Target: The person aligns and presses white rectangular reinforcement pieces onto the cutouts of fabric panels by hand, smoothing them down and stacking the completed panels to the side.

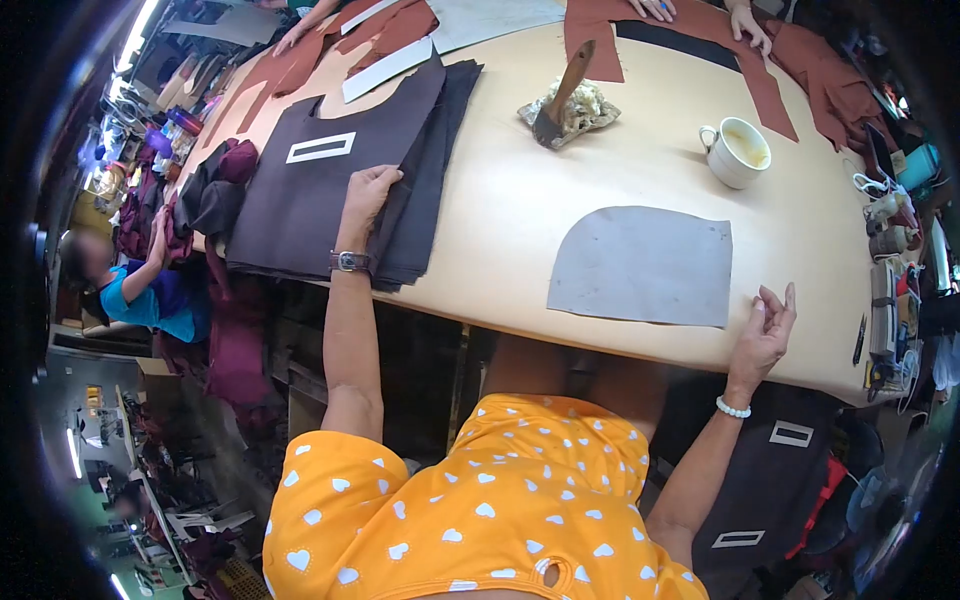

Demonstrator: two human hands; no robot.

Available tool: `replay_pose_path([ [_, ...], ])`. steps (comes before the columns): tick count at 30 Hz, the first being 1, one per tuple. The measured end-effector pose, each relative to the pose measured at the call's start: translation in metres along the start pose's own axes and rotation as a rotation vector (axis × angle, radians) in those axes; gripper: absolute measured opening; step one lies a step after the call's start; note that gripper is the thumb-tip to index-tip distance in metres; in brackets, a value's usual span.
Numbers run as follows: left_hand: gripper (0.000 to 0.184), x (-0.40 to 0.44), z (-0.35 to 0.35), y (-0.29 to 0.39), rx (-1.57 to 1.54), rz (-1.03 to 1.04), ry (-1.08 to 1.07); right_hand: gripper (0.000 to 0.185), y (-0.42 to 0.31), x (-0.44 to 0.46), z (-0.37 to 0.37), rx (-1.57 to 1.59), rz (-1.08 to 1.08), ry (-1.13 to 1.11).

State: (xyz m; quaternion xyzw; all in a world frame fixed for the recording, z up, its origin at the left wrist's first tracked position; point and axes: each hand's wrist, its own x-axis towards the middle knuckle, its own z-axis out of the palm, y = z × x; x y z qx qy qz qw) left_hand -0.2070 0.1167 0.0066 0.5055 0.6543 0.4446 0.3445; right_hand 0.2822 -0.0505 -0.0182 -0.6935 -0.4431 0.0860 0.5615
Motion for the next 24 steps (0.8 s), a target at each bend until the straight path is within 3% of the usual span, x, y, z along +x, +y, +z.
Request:
replay_pose_path([
  [3,0.025,0.001,-0.005,-0.002,-0.198,-0.101,-0.122,0.046,0.002,0.000,0.000,0.022,-0.002,0.001],
  [6,0.025,-0.003,-0.009,0.006,-0.173,-0.198,-0.132,0.046,0.002,0.000,0.000,0.038,0.000,0.000],
  [24,0.020,-0.005,-0.015,0.004,-0.383,-0.208,-0.230,0.045,-0.002,-0.001,0.001,0.033,-0.004,0.001],
])
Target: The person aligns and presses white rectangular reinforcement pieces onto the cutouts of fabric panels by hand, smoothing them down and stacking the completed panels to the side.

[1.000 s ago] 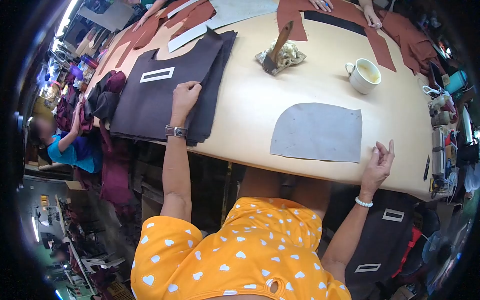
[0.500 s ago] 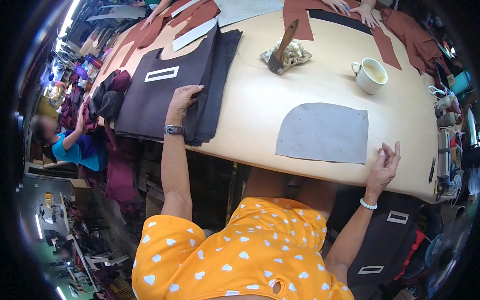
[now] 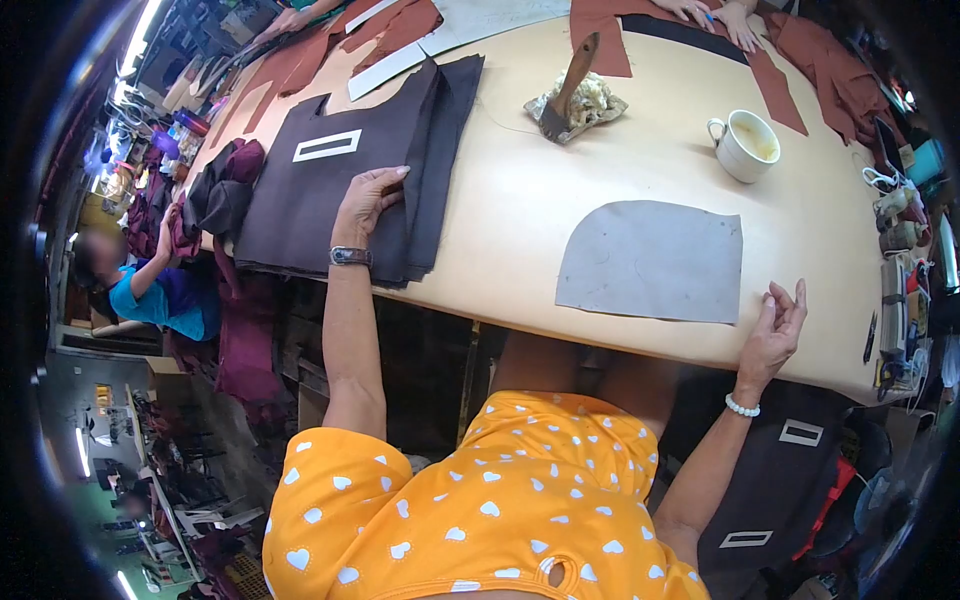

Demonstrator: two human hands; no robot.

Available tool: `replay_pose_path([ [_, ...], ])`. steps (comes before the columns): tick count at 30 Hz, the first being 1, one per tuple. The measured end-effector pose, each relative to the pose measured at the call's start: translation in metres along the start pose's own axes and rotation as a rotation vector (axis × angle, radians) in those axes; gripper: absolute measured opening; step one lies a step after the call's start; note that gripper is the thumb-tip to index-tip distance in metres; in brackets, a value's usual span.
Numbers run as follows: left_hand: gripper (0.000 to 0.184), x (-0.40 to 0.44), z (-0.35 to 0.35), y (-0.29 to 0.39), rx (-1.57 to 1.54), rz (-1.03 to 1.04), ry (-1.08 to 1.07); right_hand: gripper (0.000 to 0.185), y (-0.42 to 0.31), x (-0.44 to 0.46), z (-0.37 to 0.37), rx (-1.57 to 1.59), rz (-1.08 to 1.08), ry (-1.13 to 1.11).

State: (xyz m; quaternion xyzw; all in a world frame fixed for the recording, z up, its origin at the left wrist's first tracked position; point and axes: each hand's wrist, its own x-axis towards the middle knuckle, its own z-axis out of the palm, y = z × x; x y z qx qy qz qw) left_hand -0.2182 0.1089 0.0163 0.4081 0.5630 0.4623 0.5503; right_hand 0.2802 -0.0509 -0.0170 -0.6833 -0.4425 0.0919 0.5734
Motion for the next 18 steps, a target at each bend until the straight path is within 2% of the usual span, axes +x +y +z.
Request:
replay_pose_path([
  [12,0.017,0.0010,-0.0059,-0.0031,-0.061,0.027,-0.011,0.044,0.0003,-0.0001,-0.0002,0.010,0.013,-0.002],
  [18,0.020,0.0010,-0.0017,-0.0024,0.055,0.021,-0.001,0.045,0.0032,-0.0003,-0.0007,0.045,0.005,0.001],
])
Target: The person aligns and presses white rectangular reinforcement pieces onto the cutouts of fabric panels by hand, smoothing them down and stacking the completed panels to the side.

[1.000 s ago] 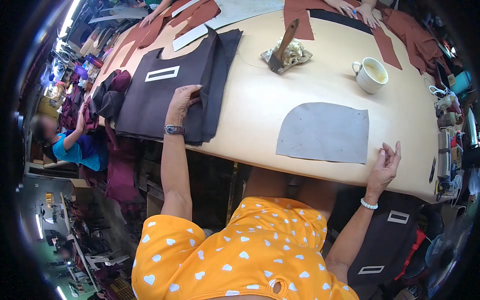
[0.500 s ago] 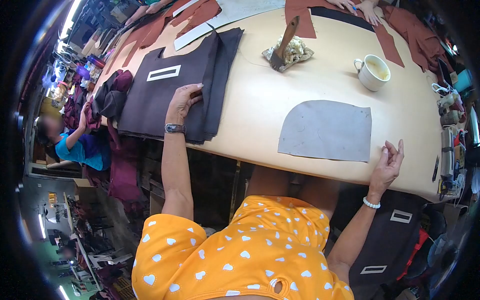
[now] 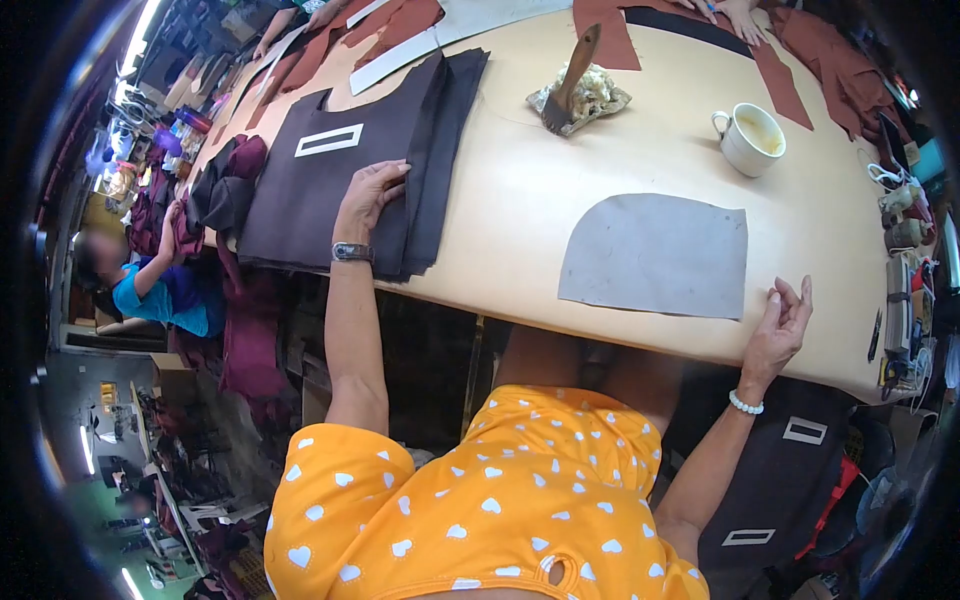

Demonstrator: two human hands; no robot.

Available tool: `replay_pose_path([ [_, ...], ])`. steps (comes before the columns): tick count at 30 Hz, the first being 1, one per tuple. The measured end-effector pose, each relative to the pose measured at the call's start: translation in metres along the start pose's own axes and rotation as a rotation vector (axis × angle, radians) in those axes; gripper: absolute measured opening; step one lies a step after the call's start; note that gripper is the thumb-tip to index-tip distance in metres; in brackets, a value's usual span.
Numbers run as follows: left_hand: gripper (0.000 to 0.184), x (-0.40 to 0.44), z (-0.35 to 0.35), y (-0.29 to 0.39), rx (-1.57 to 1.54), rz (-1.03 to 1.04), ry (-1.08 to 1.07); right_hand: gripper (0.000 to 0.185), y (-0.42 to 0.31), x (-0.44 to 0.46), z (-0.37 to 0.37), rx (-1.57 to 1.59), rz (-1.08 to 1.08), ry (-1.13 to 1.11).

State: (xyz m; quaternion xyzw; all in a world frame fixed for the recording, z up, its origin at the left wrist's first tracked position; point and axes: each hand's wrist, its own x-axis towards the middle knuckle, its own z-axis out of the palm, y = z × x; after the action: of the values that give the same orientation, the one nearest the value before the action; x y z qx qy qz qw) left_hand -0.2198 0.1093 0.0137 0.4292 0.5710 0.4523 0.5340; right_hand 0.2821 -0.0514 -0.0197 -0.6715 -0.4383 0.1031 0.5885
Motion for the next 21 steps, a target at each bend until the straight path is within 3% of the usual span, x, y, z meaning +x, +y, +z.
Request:
replay_pose_path([
  [6,0.024,-0.012,0.012,0.003,0.055,0.080,0.044,0.046,-0.004,-0.001,0.000,-0.033,0.016,-0.008],
  [13,0.034,-0.085,0.021,-0.003,1.036,0.552,0.137,0.045,0.002,0.002,0.000,-0.044,-0.022,-0.017],
  [21,0.039,-0.136,0.034,-0.003,1.187,0.527,0.103,0.044,-0.005,0.000,0.000,-0.058,0.006,-0.025],
])
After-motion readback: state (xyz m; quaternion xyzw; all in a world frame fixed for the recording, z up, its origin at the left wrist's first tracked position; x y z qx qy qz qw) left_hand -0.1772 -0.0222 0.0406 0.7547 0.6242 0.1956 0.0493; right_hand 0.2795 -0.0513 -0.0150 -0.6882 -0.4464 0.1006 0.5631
